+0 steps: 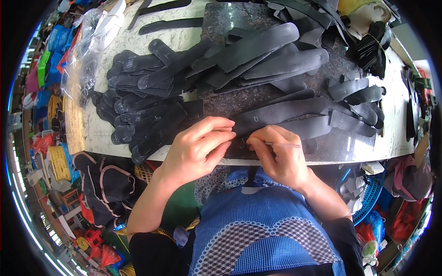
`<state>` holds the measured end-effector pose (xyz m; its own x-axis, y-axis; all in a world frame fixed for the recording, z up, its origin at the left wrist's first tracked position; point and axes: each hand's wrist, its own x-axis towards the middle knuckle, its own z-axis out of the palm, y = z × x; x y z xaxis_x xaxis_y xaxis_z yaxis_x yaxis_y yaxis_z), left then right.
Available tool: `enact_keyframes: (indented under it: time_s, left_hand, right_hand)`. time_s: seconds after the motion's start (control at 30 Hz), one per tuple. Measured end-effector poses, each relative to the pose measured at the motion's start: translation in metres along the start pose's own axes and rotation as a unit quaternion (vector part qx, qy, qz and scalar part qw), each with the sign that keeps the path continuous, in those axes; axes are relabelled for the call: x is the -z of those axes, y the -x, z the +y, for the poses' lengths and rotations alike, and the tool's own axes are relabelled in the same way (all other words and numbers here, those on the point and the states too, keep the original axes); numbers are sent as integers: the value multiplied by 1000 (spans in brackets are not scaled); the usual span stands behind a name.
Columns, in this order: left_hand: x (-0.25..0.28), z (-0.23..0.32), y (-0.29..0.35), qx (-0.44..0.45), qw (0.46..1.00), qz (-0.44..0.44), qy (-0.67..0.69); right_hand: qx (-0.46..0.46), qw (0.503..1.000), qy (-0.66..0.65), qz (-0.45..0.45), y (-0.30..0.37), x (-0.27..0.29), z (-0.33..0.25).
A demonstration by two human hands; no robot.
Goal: Preparing and marking leather components for shoe assembly on a factory workbench.
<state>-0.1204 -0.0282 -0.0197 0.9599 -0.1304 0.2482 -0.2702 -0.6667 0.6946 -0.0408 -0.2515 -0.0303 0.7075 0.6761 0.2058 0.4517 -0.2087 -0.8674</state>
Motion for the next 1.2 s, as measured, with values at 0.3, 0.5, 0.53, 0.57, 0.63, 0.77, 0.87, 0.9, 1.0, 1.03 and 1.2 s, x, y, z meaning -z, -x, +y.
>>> enact_keyframes:
  time_s: [0.3,0.5,0.53,0.57,0.63,0.77,0.87,0.9,1.0,1.03,1.2]
  left_hand:
    - [-29,20,-33,-88,976,-99,-173]
    - [-31,30,-46,-188,915,-114,-338]
    - [-33,35,-50,-200,904,-108,-361]
    - [-36,35,-51,-200,899,-99,-376]
    - [-36,33,-60,-198,909,-77,-360]
    - [8,76,-82,-103,970,-75,-208]
    - [26,110,-117,-87,980,-5,-181]
    - [11,107,-138,-127,978,39,-164]
    - [-43,115,-203,-310,904,140,-260]
    - [-73,108,-222,-363,865,168,-302]
    - [-210,58,-223,-252,956,13,-150]
  right_hand:
    - [1,984,-158,84,51,62,-10]
    - [-100,959,-221,149,109,84,6]
    - [-117,949,-248,158,113,84,8]
    - [-119,945,-262,156,116,84,11]
    - [-121,942,-274,153,123,86,13]
    - [-114,951,-243,151,141,103,16]
    - [-118,946,-255,159,151,108,17]
    - [-128,945,-259,157,153,110,18]
    - [-85,956,-237,150,138,112,12]
    - [-90,961,-213,154,137,112,8]
    - [-103,952,-211,195,129,106,1]
